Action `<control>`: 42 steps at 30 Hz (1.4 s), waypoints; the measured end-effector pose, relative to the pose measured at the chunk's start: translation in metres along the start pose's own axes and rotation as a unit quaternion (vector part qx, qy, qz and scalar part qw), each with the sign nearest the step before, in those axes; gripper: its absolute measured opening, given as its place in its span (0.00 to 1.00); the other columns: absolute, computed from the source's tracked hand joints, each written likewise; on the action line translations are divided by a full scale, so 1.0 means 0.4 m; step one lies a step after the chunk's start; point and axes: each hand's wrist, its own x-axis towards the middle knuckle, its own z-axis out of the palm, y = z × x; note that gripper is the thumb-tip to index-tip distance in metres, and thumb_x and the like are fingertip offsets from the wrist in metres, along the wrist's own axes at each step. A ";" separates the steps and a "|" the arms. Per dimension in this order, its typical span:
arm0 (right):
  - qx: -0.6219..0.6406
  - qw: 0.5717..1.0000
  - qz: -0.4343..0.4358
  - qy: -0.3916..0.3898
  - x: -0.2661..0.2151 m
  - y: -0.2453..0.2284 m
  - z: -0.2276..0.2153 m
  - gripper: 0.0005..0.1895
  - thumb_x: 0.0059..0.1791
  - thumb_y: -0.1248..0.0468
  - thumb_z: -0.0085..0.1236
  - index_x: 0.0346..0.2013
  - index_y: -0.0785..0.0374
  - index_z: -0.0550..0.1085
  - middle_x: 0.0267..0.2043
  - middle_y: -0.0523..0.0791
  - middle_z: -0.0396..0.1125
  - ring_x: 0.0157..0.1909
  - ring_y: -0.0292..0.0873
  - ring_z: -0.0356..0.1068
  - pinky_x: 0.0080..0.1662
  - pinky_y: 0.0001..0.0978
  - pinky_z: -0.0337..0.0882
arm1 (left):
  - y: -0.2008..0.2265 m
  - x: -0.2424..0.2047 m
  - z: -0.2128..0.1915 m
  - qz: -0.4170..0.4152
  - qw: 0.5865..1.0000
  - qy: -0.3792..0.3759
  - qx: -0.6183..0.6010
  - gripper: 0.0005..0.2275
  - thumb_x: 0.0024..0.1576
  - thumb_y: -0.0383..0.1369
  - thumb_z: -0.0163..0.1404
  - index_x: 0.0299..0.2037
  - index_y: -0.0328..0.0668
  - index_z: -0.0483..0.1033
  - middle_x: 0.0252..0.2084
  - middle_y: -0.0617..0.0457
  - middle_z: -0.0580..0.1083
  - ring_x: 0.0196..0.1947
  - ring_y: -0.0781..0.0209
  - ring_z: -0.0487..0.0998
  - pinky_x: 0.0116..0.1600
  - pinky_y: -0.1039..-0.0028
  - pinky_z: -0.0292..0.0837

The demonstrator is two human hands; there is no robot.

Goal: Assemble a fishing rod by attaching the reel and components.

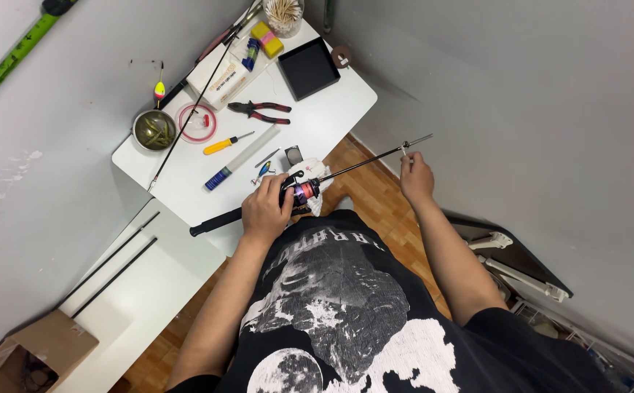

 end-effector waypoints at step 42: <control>0.305 0.935 0.178 -0.043 0.010 -0.010 0.056 0.14 0.56 0.60 0.42 0.34 0.62 0.74 0.21 0.38 0.58 0.23 0.34 0.56 0.28 0.32 0.57 | 0.010 0.004 -0.006 -0.009 1.000 -0.016 -0.005 0.12 0.62 0.37 0.51 0.51 0.43 0.76 0.46 0.49 0.77 0.38 0.44 0.81 0.41 0.59 0.76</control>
